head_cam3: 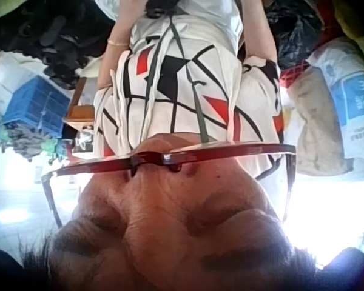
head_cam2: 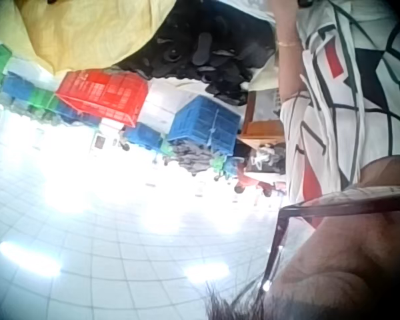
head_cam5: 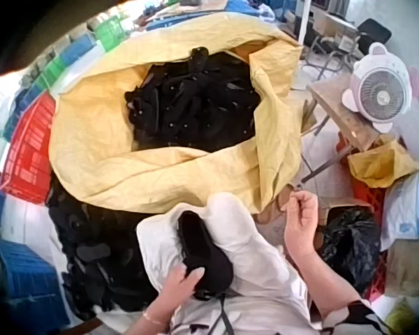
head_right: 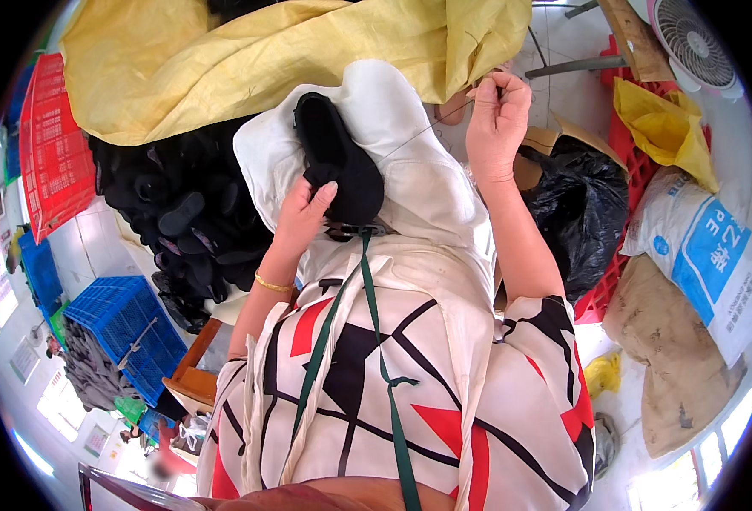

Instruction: The person sits on the floor and sews a black shoe using a needle and thread. They repeatedly insert the needle into the shoe's sole and pull the thread through to stitch the material, adjusting the shoe's position on their lap as they work.

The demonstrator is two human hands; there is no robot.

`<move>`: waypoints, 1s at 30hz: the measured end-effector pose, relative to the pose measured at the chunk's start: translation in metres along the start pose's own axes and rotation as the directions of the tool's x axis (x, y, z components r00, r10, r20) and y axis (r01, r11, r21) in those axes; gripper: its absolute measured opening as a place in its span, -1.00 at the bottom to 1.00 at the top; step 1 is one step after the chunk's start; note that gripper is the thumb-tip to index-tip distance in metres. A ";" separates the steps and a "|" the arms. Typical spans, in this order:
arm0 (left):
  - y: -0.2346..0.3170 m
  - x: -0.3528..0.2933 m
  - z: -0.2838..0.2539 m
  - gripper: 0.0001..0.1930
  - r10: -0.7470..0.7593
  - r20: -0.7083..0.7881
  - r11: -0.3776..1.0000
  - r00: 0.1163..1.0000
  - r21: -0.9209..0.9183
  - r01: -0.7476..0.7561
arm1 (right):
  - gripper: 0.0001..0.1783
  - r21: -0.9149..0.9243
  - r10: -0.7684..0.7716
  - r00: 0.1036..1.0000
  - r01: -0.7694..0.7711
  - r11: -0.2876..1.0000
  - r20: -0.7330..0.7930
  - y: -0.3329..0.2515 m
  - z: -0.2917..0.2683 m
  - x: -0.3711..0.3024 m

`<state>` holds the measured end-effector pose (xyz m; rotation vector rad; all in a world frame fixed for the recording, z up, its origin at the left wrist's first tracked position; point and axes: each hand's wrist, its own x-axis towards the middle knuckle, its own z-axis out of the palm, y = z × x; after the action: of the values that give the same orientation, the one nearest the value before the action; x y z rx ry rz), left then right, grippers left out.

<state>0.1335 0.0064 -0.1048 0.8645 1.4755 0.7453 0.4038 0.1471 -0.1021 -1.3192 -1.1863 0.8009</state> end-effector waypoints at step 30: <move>-0.002 -0.011 -0.001 -0.86 -0.233 0.174 0.451 0.957 -0.852 0.265 | -0.83 -0.238 0.238 0.534 -0.071 0.969 0.811 -0.047 0.046 -0.092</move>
<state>0.1322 -0.0041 -0.1009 -0.1543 0.9276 1.0922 0.3278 0.0661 -0.0795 -1.1962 -1.9482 1.6110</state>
